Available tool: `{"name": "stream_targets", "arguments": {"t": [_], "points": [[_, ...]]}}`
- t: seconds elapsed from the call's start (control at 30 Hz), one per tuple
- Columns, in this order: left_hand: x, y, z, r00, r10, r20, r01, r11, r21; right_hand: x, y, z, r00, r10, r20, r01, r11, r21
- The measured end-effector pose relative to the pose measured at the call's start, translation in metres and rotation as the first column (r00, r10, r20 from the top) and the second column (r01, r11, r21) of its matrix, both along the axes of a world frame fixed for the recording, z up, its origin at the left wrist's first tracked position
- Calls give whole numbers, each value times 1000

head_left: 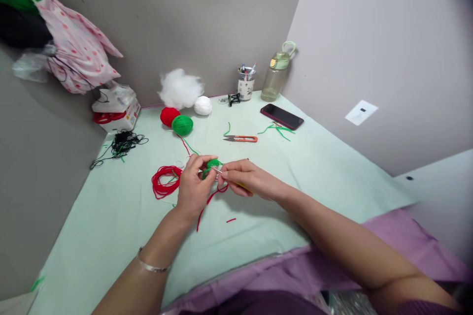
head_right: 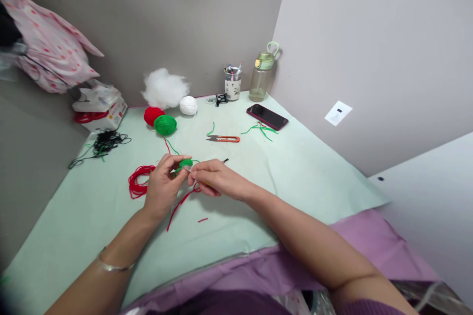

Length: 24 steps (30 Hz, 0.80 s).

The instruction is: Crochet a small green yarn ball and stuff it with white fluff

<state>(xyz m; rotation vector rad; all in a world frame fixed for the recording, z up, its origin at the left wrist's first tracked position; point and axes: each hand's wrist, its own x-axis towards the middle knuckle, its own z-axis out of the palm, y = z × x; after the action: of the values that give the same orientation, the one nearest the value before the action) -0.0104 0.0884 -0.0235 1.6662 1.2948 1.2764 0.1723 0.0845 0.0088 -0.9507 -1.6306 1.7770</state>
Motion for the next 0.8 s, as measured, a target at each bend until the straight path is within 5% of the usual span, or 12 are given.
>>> {"name": "stream_targets", "arguments": {"t": [0.8], "points": [[-4,4,-12,997,-12,-77,20,994,109,0,12,-7,975,-86,-206,9,938,-347]]}}
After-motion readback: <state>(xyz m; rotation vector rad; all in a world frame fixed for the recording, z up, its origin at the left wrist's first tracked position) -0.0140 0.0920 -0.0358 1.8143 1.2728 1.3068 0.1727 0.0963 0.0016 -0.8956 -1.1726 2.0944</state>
